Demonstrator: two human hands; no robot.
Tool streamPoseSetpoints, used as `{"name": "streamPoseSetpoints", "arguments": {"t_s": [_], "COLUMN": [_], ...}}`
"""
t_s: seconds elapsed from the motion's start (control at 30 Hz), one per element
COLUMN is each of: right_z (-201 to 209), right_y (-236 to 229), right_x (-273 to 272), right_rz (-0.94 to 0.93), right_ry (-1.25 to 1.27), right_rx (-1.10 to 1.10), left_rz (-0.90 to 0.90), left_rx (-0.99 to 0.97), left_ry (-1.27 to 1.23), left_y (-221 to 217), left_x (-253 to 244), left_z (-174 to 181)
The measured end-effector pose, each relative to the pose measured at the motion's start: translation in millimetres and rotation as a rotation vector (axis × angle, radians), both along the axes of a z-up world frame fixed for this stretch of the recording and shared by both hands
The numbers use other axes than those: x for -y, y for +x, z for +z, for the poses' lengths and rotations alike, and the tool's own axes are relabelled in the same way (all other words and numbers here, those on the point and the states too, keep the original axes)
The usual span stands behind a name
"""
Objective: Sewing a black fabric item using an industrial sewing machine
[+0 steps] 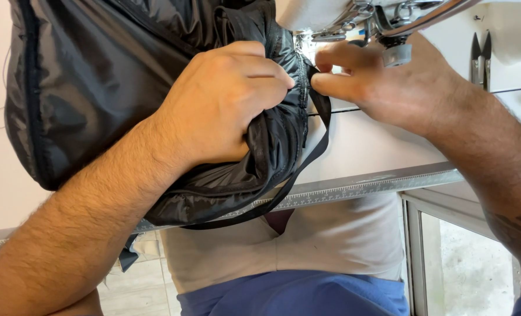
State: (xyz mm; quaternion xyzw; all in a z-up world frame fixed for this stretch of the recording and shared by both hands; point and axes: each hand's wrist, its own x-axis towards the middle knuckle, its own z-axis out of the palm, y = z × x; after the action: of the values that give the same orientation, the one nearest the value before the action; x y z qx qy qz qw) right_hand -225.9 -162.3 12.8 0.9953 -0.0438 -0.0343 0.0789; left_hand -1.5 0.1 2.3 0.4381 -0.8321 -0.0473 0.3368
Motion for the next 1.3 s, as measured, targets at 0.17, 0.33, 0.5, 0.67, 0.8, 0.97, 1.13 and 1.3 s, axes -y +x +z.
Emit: {"name": "streamPoseSetpoints", "arguments": {"t_s": [0.17,0.33,0.5,0.67,0.8,0.97,1.13,1.3], "right_z": [-4.4,2.8,-0.2,2.7,-12.9,-4.7,-4.1,-7.2], "right_y": [-8.0,-13.4,-27.0,-30.2,-42.2,-35.7,-36.5,-37.7], "right_x": [1.8,1.5,-4.3,-23.9,-36.0,-61.5,-64.2,-61.0], "right_rz": [0.176,0.155,0.266,0.362,0.288,0.227,0.194,0.162], "right_ry": [-0.208,-0.013,0.050,0.067,0.041,0.115,0.122,0.127], "right_rx": [0.090,0.027,0.167,0.323,0.344,0.435,0.461,0.446], "left_rz": [0.006,-0.008,0.005,-0.038,-0.049,-0.066,0.036,-0.020], "left_rx": [0.009,0.003,0.027,-0.021,-0.038,-0.019,0.233,0.105], "left_ry": [0.001,0.004,0.036,0.012,0.004,0.054,0.088,0.068], "left_y": [1.1,1.8,2.2,1.7,1.0,-2.5,-5.2,-9.7], "left_x": [-0.4,0.1,-0.1,1.1,2.5,1.4,0.9,6.8], "left_z": [-2.2,-0.8,-1.6,0.3,2.1,9.8,6.1,18.0]}}
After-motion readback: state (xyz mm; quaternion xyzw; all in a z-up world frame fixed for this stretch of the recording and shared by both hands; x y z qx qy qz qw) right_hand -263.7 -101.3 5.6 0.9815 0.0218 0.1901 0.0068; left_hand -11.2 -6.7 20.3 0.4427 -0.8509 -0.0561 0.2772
